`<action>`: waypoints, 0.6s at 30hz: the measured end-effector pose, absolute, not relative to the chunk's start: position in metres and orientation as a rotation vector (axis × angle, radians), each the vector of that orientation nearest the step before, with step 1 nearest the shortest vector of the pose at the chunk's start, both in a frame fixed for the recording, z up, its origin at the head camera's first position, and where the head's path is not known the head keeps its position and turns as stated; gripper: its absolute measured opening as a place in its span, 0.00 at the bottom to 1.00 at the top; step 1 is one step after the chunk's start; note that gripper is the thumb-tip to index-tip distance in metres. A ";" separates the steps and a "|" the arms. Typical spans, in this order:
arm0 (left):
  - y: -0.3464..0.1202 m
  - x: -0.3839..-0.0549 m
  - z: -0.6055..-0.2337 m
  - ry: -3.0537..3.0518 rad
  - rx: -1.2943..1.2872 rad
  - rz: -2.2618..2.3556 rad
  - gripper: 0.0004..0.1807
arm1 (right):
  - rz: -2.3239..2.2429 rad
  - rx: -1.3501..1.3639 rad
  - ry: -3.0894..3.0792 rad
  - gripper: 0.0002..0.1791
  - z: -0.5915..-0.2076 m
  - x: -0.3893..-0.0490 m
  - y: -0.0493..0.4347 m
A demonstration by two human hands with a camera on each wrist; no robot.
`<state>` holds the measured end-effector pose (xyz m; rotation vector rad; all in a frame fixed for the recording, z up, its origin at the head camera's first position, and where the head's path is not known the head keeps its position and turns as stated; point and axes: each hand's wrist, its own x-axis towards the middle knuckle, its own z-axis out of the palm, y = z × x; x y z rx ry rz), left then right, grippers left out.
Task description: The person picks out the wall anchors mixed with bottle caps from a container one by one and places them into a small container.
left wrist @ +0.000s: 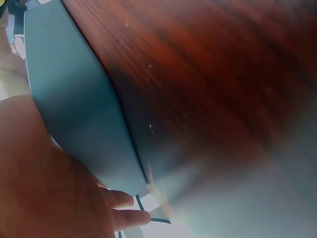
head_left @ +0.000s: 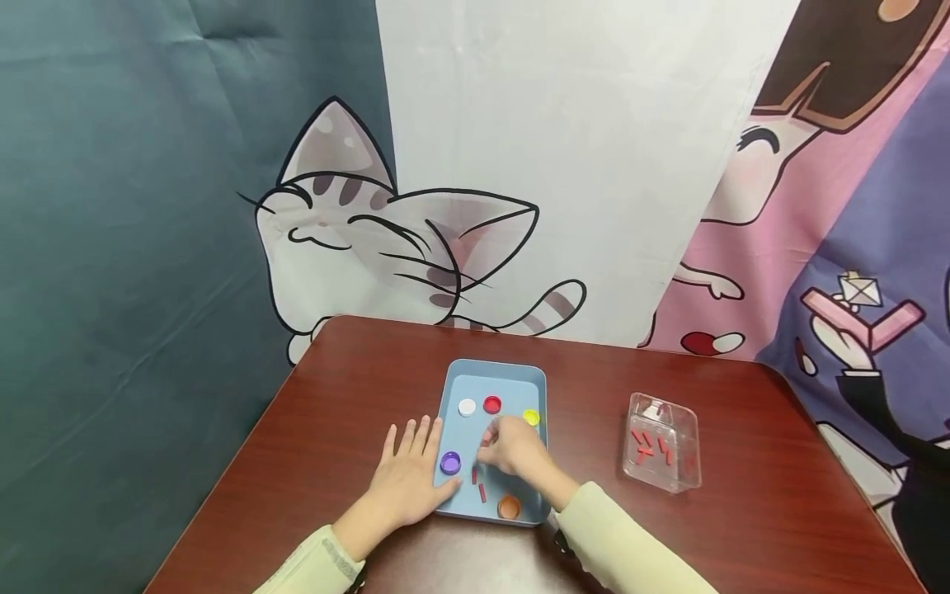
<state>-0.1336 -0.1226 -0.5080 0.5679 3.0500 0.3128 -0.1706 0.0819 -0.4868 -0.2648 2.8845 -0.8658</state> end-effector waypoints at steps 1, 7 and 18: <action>-0.123 -0.133 -0.508 3.054 0.565 0.316 0.52 | -0.892 -0.281 2.881 0.09 -0.487 -0.169 0.085; -0.124 -0.134 -0.510 3.064 0.564 0.338 0.51 | -1.033 -0.298 2.864 0.06 -0.485 -0.161 0.104; -0.124 -0.134 -0.510 3.051 0.563 0.336 0.52 | -1.224 -0.226 2.860 0.05 -0.480 -0.153 0.126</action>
